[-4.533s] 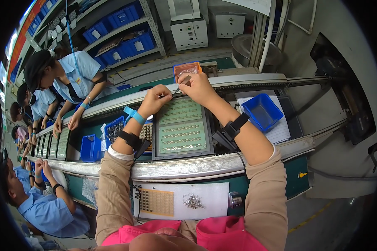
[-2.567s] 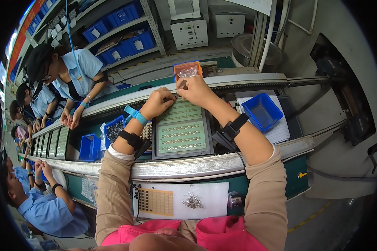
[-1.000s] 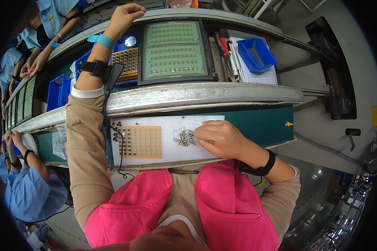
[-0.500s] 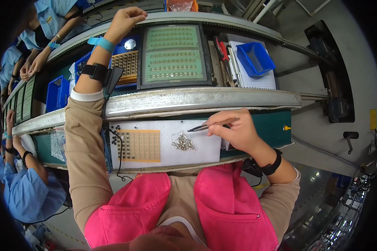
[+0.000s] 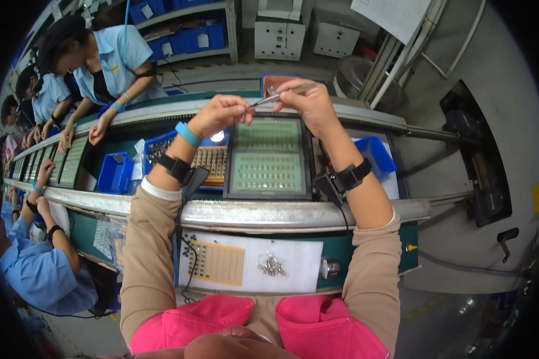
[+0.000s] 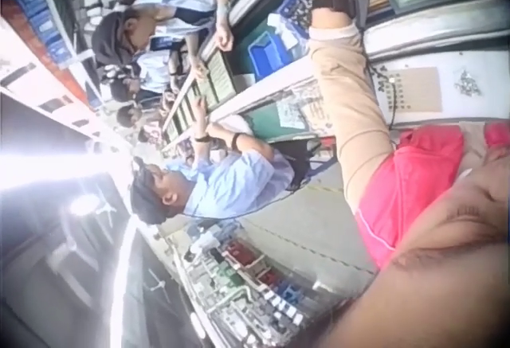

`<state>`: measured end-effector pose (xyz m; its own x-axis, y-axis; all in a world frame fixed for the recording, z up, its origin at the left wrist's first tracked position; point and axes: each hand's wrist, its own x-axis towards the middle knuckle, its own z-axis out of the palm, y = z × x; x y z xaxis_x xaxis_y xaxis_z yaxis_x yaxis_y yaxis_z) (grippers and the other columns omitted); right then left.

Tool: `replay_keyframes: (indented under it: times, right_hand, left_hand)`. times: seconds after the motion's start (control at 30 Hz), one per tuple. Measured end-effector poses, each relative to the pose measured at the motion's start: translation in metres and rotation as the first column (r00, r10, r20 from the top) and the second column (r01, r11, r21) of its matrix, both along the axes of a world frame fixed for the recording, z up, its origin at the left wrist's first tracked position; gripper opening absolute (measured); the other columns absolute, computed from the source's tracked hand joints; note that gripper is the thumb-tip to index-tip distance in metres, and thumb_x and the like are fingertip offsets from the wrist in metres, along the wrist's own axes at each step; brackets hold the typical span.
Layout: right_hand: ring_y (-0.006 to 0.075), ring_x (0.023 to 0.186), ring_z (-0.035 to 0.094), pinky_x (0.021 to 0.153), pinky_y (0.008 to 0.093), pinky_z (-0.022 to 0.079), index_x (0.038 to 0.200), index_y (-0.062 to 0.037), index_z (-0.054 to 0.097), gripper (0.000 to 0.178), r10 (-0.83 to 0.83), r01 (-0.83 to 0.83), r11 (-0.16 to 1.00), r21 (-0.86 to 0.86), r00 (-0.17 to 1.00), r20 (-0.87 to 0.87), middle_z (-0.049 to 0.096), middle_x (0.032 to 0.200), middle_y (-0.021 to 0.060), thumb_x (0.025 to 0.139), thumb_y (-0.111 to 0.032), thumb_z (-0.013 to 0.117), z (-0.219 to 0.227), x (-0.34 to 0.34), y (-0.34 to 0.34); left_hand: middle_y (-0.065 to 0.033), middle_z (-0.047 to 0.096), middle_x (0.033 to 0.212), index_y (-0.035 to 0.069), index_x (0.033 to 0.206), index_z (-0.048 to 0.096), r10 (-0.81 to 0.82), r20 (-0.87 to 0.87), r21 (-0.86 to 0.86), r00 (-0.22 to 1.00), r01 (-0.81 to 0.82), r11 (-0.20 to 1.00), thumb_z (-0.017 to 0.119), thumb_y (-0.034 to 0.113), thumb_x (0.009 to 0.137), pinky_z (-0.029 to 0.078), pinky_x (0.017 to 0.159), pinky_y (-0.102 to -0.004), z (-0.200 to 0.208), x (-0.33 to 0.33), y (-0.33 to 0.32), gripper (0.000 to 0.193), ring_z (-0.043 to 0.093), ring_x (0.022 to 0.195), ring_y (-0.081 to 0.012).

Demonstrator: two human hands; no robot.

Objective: The person picks up small components from a white pad using tweezers and places them onto a green circuit board. They repeat this process, occasionally using the tweezers to nudge or reposition the components into specific slots on the board.

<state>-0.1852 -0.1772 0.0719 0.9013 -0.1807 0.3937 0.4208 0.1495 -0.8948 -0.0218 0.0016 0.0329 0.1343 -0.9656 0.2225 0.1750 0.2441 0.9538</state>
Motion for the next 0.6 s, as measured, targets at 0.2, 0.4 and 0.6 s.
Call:
replay_keyframes:
  times: [0.2, 0.4, 0.6]
  right_hand:
    - [0.0198, 0.072, 0.063, 0.068, 0.0283, 0.051, 0.092, 0.0026, 0.063, 0.011, -0.025, 0.025, 0.999, 0.042, 1.000, -0.018, 0.064, 0.085, 0.0107, 0.081, -0.002, 0.062, -0.013, 0.005, -0.009]
    - [0.0171, 0.069, 0.063, 0.067, 0.0257, 0.050, 0.088, 0.0024, 0.063, 0.008, -0.110, 0.104, 0.989, -0.109, 0.993, -0.051, 0.063, 0.080, 0.0084, 0.081, -0.001, 0.061, -0.017, 0.004, -0.011]
    - [0.0136, 0.066, 0.063, 0.063, 0.0241, 0.049, 0.085, 0.0029, 0.063, 0.008, -0.339, 0.246, 0.861, -0.444, 0.930, -0.141, 0.063, 0.074, 0.0064, 0.078, 0.000, 0.060, -0.024, 0.005, -0.022]
  left_hand:
    - [-0.0050, 0.059, 0.080, 0.000, 0.088, 0.060, 0.070, -0.050, -0.031, 0.996, -0.071, 0.997, 0.059, 0.011, 0.087, 0.043, 0.072, -0.0238, -0.002, -0.003, -0.008, 0.011, 0.054, 0.075, -0.0126]
    - [-0.0031, 0.059, 0.080, 0.000, 0.087, 0.059, 0.228, 0.156, 0.100, 0.961, -0.245, 0.964, 0.059, 0.010, 0.086, 0.043, 0.070, -0.0218, -0.002, -0.003, -0.014, 0.010, 0.053, 0.073, -0.0100]
    - [-0.0012, 0.058, 0.078, 0.000, 0.087, 0.060, 0.361, 0.339, 0.135, 0.869, -0.425, 0.895, 0.059, 0.007, 0.085, 0.043, 0.069, -0.0209, -0.012, 0.004, -0.014, 0.008, 0.051, 0.072, -0.0078]
